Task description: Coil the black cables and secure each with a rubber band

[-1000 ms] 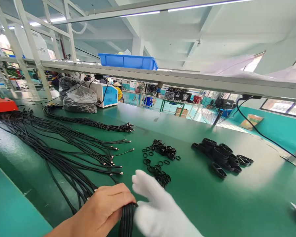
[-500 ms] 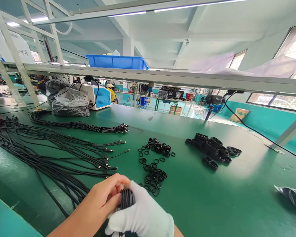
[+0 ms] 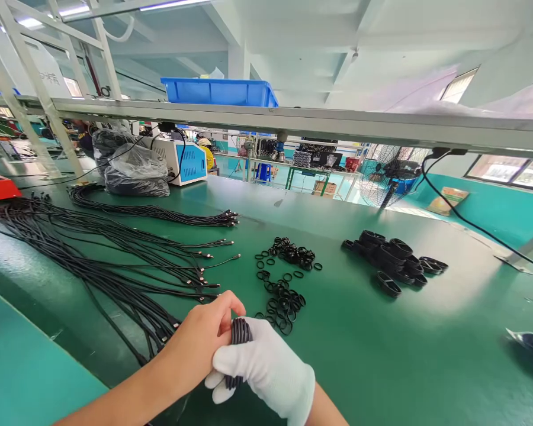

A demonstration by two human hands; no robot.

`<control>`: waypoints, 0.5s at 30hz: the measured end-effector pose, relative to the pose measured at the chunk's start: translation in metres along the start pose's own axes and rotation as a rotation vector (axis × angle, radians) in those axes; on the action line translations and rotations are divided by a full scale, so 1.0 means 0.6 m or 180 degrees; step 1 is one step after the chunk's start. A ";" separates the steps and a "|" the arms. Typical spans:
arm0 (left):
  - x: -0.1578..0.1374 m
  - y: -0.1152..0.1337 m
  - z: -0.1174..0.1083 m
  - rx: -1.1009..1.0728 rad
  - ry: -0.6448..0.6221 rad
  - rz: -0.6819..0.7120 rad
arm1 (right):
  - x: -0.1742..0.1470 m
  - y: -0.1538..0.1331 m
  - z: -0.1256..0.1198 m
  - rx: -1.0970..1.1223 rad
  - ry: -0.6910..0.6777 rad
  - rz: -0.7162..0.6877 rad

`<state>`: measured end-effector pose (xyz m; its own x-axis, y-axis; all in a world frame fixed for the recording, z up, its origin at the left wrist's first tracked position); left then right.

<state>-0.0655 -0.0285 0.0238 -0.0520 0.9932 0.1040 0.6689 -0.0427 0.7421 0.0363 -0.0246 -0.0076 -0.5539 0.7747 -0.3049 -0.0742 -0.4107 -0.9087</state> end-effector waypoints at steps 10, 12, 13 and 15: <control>-0.013 -0.013 -0.008 -0.0036 0.0199 0.0184 | 0.003 0.011 0.002 0.0398 -0.0221 0.0096; -0.017 -0.014 -0.012 -0.0152 0.0300 0.0301 | 0.004 0.016 0.003 0.0367 -0.0239 0.0176; -0.018 -0.014 -0.012 -0.0181 0.0350 0.0381 | 0.005 0.020 0.002 0.0269 -0.0203 0.0215; -0.019 -0.015 -0.010 -0.0155 0.0469 0.0573 | 0.009 0.026 0.001 0.0039 -0.0112 0.0227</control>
<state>-0.0753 -0.0399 0.0199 -0.0453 0.9427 0.3306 0.6408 -0.2264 0.7335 0.0317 -0.0273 -0.0230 -0.5869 0.7261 -0.3583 -0.0435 -0.4701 -0.8815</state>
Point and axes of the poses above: each hand's wrist, its own x-axis towards the middle knuckle, its own z-axis out of the palm, y = z × x, the point moved 3 cm from there along x, towards the middle knuckle, and after that the axes turned 13 degrees about y, right-handed, at the moved point
